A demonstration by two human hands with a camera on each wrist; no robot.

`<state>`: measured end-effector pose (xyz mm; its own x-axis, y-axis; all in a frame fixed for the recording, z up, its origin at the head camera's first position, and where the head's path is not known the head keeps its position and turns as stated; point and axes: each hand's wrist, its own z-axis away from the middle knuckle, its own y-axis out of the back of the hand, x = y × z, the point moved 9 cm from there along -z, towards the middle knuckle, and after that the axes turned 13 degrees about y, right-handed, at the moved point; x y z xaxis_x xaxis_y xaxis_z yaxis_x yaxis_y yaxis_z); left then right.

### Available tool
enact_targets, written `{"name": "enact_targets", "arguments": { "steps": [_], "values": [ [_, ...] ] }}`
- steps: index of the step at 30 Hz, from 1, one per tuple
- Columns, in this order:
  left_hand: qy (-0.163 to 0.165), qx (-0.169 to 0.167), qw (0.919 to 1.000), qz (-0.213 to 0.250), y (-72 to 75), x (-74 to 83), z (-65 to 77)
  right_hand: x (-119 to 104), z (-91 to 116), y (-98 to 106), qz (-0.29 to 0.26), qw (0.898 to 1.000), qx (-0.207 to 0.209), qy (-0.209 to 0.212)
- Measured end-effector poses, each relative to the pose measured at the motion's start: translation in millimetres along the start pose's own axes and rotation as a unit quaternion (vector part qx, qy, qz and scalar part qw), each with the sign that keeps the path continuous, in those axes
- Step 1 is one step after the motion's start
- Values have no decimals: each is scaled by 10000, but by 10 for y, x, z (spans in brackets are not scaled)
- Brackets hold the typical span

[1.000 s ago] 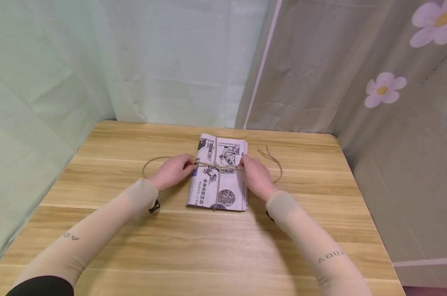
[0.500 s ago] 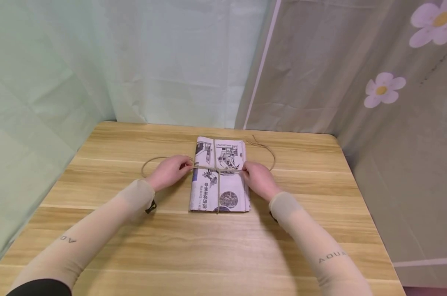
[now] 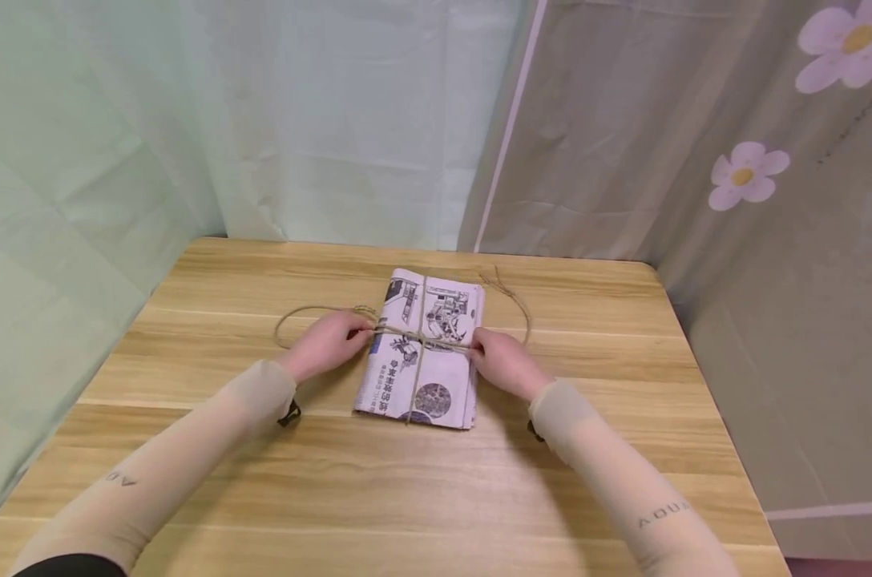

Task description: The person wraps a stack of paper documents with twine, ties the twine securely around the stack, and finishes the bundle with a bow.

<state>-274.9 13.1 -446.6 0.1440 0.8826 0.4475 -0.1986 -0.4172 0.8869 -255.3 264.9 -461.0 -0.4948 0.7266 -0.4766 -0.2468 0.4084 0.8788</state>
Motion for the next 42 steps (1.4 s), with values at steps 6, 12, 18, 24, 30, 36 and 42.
{"name": "enact_targets", "arguments": {
  "steps": [6, 12, 18, 24, 30, 36, 42],
  "values": [
    [53, -179, 9997, 124, -39, -65, 73, -80, 118, -87, -383, 9991, -172, 67],
    [-79, -153, 9997, 165, -34, -101, 132, -116, 146, -77, -371, 9986, -167, 350],
    [-122, -122, 9998, 129, -42, -144, 159, -119, 154, -80, -320, 9983, -181, 449],
    [-338, 22, 9993, -128, 11, -139, 212, -110, 183, -80, -159, 9991, -24, 399],
    [-638, 210, 9965, -503, 131, -66, 316, -179, 227, 12, -67, 9978, 169, 637],
    [-704, 472, 9949, -543, 266, -93, 345, -194, 254, 128, 62, 9968, 319, 727],
    [-694, 701, 9921, -778, 369, -157, 376, -109, 317, 219, 250, 9971, 365, 612]
  ]
}}
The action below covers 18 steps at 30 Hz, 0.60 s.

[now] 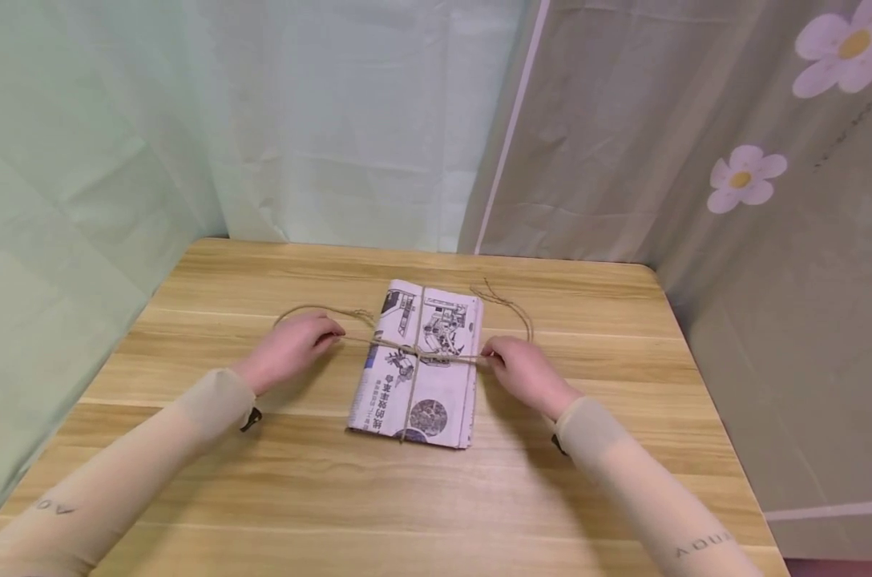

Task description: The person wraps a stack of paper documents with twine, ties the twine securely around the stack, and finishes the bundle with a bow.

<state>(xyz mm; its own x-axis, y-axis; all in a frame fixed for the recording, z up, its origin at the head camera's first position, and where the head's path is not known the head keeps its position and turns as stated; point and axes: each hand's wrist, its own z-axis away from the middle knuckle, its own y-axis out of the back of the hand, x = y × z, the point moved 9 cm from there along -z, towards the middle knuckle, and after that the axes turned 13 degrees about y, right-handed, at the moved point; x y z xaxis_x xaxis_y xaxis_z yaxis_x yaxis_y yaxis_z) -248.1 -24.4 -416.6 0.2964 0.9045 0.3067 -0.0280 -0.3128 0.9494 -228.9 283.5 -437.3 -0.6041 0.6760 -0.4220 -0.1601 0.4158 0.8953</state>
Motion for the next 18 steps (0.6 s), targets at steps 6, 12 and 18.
{"name": "enact_targets", "arguments": {
  "steps": [6, 12, 18],
  "values": [
    [-96, 190, 9989, -425, 18, -14, 13, 41, 67, 17, 325, 9994, 25, 91],
    [376, 139, 9980, -496, 7, -45, -10, 47, 118, 42, 672, 9974, 248, 21],
    [1196, -319, 9875, 977, -96, -158, -22, 163, 173, -22, -343, 9953, 268, -860]
  ]
}}
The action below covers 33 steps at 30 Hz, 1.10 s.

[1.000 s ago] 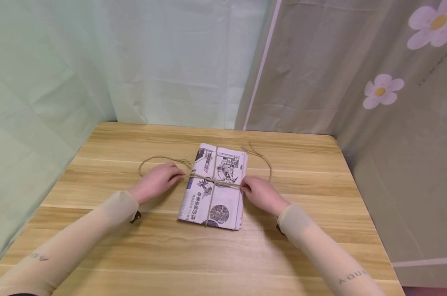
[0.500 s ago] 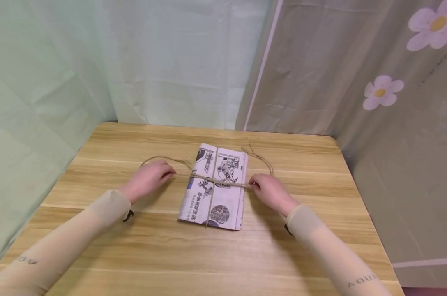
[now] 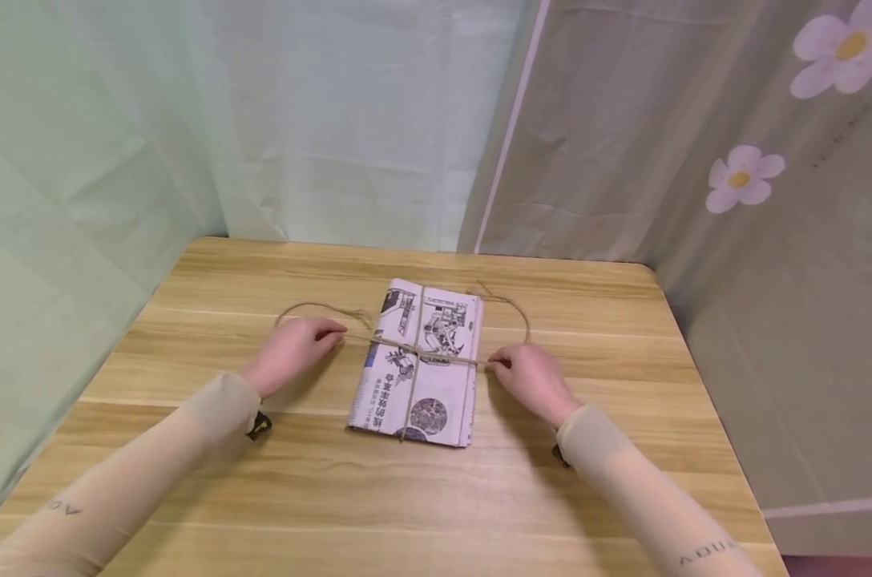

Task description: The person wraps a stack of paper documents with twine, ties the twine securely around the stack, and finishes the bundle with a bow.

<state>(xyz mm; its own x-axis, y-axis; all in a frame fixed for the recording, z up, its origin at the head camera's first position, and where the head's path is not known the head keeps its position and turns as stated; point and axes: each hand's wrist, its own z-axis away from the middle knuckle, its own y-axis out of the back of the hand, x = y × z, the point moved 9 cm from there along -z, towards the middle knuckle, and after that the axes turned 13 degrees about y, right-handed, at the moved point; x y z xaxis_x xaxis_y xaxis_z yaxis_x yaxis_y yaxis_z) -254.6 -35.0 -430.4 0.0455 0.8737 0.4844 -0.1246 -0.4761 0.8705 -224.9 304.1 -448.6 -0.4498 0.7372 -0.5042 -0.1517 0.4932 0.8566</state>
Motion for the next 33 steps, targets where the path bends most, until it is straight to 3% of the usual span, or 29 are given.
{"name": "enact_targets", "arguments": {
  "steps": [3, 5, 9, 16, 18, 21, 23, 25, 27, 29, 31, 33],
  "values": [
    [314, -163, 9926, 1159, -16, -49, -9, 85, 21, -24, -1152, 9910, 246, -641],
    [416, -237, 9819, 1830, -23, -53, -28, 149, 28, -43, -2093, 9706, 563, -1051],
    [472, -367, 9528, 2977, -41, 3, -51, 216, 22, -88, -3759, 9030, 1286, -1633],
    [638, -422, 8808, 4672, -48, 149, -110, 233, -34, -174, -5619, 7595, 2418, -2212],
    [699, -423, 8672, 4912, -48, 186, -121, 216, -55, -186, -5939, 7294, 2562, -2229],
    [849, -487, 8597, 5014, -74, 200, -146, 187, -71, -192, -6303, 6947, 2646, -2241],
    [1010, -609, 8435, 5240, -105, 195, -163, 162, -78, -204, -6577, 6704, 2591, -2254],
    [1232, -817, 8158, 5591, -146, 175, -175, 144, -80, -225, -6861, 6432, 2511, -2293],
    [1472, -1057, 7790, 6003, -187, 154, -177, 132, -84, -242, -7049, 6267, 2397, -2301],
    [1679, -1298, 7483, 6285, -213, 139, -169, 129, -85, -248, -7128, 6215, 2322, -2275],
    [1832, -1491, 7299, 6415, -224, 127, -157, 122, -82, -239, -7102, 6282, 2273, -2222],
    [1901, -1647, 7218, 6448, -228, 130, -149, 116, -81, -229, -7070, 6339, 2270, -2165]
  ]
}}
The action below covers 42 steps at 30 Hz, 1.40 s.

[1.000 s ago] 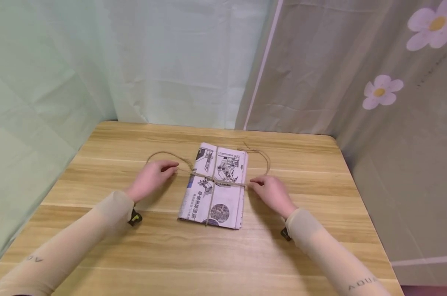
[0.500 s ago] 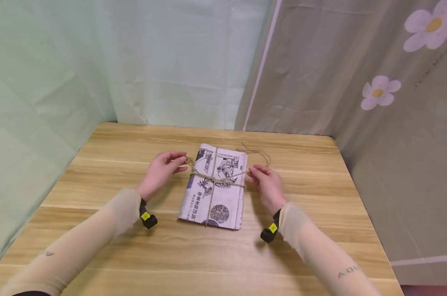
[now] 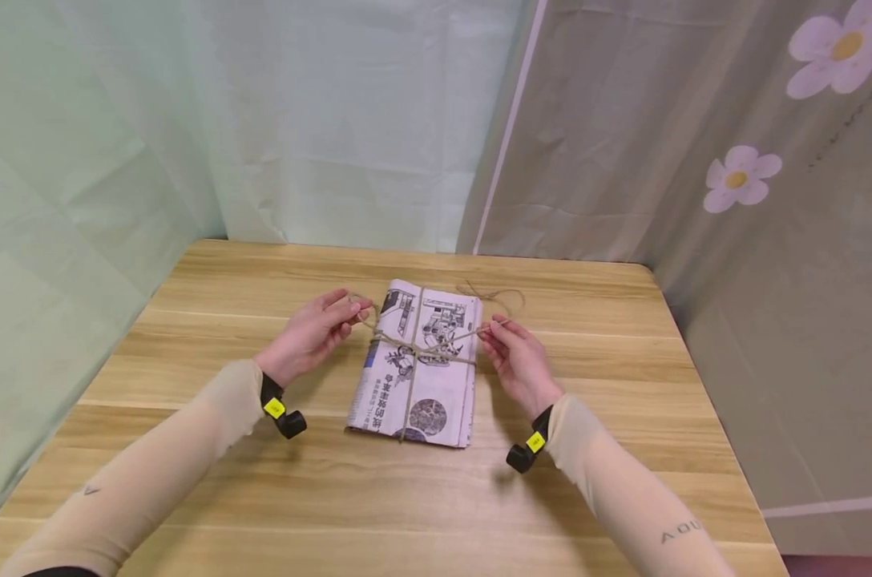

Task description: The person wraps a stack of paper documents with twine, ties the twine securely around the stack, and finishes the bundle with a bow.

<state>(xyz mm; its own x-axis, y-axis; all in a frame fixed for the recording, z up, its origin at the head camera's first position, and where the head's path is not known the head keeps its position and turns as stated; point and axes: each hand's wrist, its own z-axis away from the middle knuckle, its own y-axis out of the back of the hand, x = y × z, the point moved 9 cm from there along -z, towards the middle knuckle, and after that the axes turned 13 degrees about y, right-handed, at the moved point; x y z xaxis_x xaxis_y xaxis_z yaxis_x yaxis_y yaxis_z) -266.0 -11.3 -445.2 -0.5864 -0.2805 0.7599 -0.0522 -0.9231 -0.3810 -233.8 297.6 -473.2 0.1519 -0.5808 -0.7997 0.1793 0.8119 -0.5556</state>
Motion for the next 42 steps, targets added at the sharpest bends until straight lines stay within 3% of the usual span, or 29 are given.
{"name": "enact_targets", "arguments": {
  "steps": [4, 7, 11, 16, 22, 28, 31, 38, 42],
  "values": [
    [210, -107, 9995, -186, -24, -24, 0, -4, 9, -13, 37, 10000, -59, 53],
    [203, -61, 9980, -595, -35, -30, -4, -5, 8, -19, 112, 9998, -114, 100],
    [-145, 76, 9921, -1246, -60, 23, -7, -53, -9, -14, 463, 9980, -198, 372],
    [-681, 142, 9826, -1720, -152, 141, 31, -191, -33, -40, 1035, 9882, -295, 1090],
    [-1325, 69, 9685, -2109, -309, 284, 127, -322, -1, -129, 1737, 9686, -589, 1681],
    [-1669, 112, 9437, -2853, -432, 347, 191, -436, 58, -224, 2716, 9337, -756, 2207],
    [-1746, 102, 9344, -3103, -480, 359, 199, -484, 79, -265, 2960, 9200, -831, 2431],
    [-1847, 34, 9263, -3283, -590, 392, 205, -570, 95, -354, 3086, 9049, -1004, 2754],
    [-1779, 58, 9245, -3370, -637, 413, 199, -632, 107, -428, 3269, 8894, -1175, 2971]
  ]
}}
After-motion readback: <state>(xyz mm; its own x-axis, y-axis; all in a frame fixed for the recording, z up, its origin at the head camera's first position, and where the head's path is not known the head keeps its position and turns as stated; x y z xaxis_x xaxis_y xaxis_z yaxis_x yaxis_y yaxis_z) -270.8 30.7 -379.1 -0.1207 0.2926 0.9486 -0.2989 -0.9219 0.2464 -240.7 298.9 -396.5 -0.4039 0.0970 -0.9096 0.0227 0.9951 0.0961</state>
